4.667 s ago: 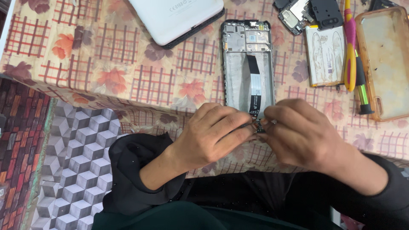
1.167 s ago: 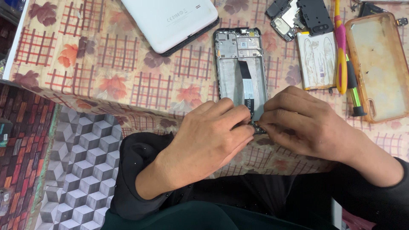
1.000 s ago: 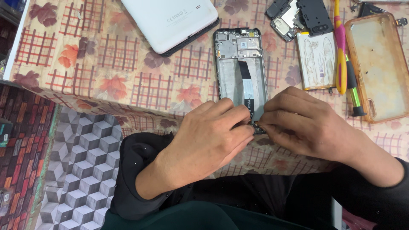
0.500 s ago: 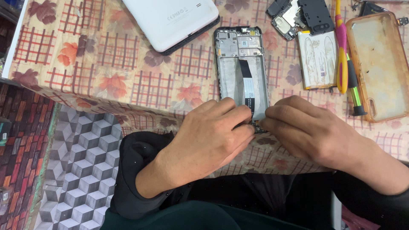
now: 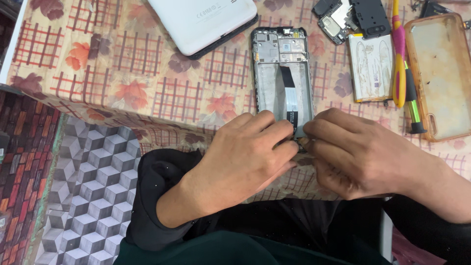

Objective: The person cleans a small circuit board with a toothbrush, then reassembles a disassembled smartphone by connecting ribbon cables, placing the motherboard, and installing the battery. They use a screwdriver to secure screws and a prying tool to adjust internal components.

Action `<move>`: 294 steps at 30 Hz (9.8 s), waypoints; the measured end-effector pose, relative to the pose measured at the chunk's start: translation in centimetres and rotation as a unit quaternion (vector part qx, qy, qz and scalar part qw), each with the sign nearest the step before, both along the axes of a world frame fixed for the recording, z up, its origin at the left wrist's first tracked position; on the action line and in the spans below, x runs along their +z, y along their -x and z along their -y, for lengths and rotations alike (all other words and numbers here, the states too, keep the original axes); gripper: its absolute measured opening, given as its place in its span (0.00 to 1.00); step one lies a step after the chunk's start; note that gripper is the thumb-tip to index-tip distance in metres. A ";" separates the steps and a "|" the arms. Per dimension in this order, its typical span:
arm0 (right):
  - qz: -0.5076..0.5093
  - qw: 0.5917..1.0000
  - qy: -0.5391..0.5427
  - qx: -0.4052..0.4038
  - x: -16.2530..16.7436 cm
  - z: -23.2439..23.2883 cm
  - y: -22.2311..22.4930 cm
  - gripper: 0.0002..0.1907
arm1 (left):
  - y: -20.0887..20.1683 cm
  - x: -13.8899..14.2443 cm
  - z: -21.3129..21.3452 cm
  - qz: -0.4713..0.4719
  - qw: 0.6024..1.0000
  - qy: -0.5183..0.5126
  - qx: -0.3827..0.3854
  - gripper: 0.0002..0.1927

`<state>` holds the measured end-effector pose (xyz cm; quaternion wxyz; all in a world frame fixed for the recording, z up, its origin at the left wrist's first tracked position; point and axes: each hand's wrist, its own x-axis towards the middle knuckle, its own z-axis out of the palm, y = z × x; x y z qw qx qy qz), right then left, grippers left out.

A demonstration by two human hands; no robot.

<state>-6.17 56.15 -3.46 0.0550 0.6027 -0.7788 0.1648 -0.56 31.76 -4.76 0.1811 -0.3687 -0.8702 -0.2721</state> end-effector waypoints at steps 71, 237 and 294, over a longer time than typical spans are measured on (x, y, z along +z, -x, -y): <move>-0.087 0.930 -0.084 -0.347 -0.3 -4.2 0.6 0.40 | -0.1 1.2 -0.3 0.075 0.989 -0.005 0.124 0.11; -0.103 0.785 0.399 -0.461 -11.0 -10.7 -10.2 0.08 | -1.3 -11.5 -1.1 -0.250 0.965 -0.060 0.049 0.13; -0.008 0.765 0.436 -0.474 -11.2 -11.4 -8.7 0.11 | -1.4 -12.5 -1.2 -0.238 0.968 -0.040 0.075 0.13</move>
